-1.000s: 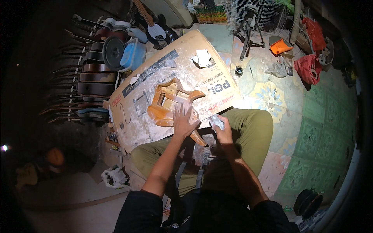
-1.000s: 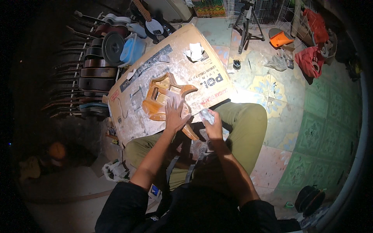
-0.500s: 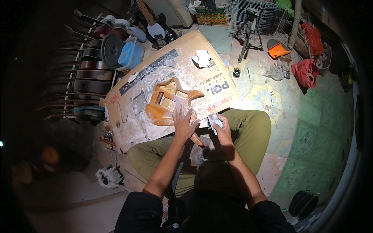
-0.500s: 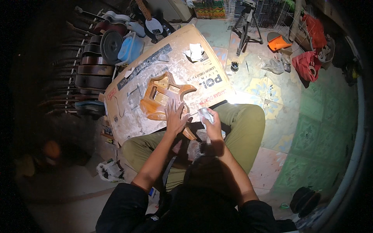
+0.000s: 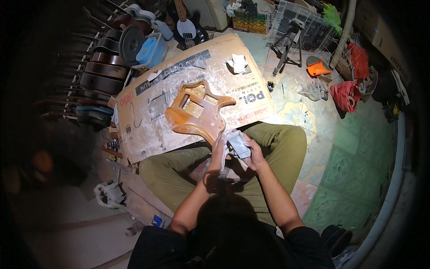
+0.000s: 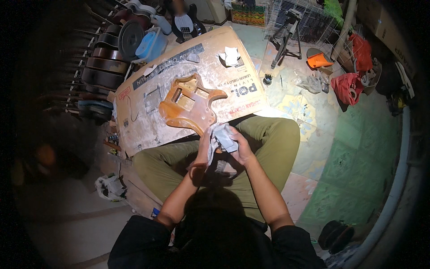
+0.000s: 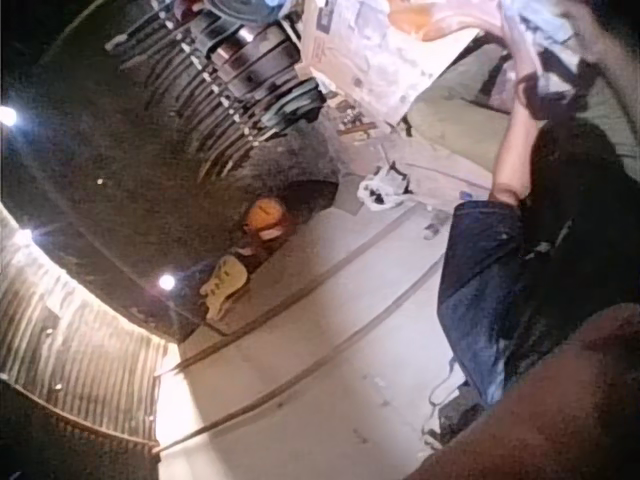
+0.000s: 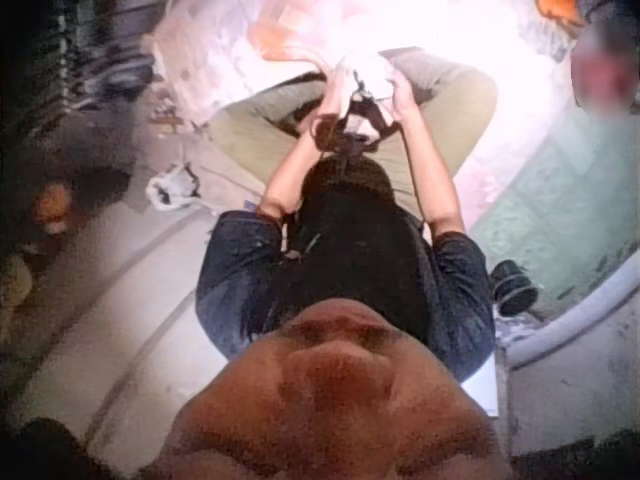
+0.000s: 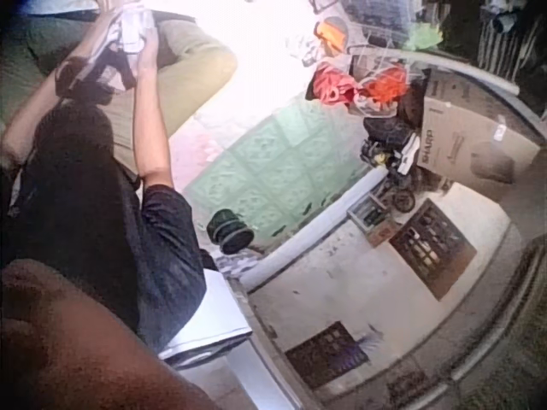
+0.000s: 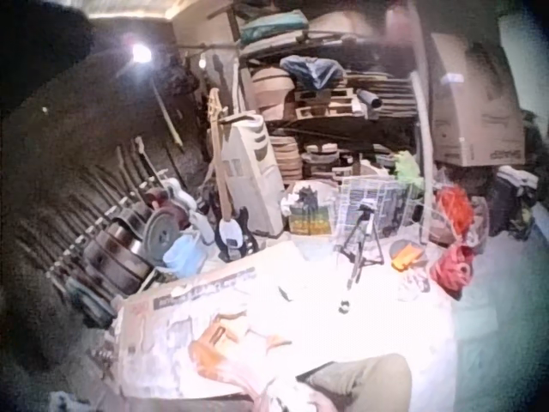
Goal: The person is sanding the body of a guitar using a sanding block, moving it across various parts of the wooden surface.
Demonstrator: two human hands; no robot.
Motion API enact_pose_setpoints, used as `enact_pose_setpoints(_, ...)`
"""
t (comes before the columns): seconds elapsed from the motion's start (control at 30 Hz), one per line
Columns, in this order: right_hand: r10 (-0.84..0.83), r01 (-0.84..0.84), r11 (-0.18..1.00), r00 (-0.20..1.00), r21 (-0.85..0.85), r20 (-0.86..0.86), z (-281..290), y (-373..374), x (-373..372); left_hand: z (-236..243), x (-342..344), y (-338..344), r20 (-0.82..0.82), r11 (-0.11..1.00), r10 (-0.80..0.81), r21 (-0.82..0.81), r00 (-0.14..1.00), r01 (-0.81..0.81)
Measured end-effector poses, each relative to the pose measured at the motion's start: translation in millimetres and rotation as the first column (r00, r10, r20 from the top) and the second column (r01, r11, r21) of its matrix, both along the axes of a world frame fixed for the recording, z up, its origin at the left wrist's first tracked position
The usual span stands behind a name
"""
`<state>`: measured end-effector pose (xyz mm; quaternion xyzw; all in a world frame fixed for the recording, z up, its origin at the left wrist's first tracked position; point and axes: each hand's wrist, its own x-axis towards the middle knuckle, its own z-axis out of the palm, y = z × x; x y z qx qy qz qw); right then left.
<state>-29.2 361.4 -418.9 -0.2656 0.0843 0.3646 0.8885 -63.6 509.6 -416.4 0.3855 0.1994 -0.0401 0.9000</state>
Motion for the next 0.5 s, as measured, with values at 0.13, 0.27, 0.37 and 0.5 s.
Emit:
enact_pose_setpoints(0.13, 0.249, -0.224, 0.891, 0.968, 0.396, -0.015, 6, -9, -2, 7, -13, 6, 0.113, 0.892, -0.049, 0.453, 0.992, -0.007)
enact_pose_setpoints(0.27, 0.381, -0.312, 0.855, 0.920, 0.413, -0.095, 11, -17, -3, 15, -23, 15, 0.096, 0.794, -0.025, 0.606, 0.995, -0.038)
enact_pose_setpoints(0.37, 0.399, -0.341, 0.893, 0.902, 0.294, -0.166, 14, -19, -4, 26, -26, 28, 0.138, 0.548, -0.109, 0.835, 0.984, -0.056)
enact_pose_setpoints(0.5, 0.457, -0.379, 0.842, 0.879, 0.384, -0.135, 14, -22, -6, 50, -31, 39, 0.149, 0.372, -0.274, 0.928, 0.950, -0.038)
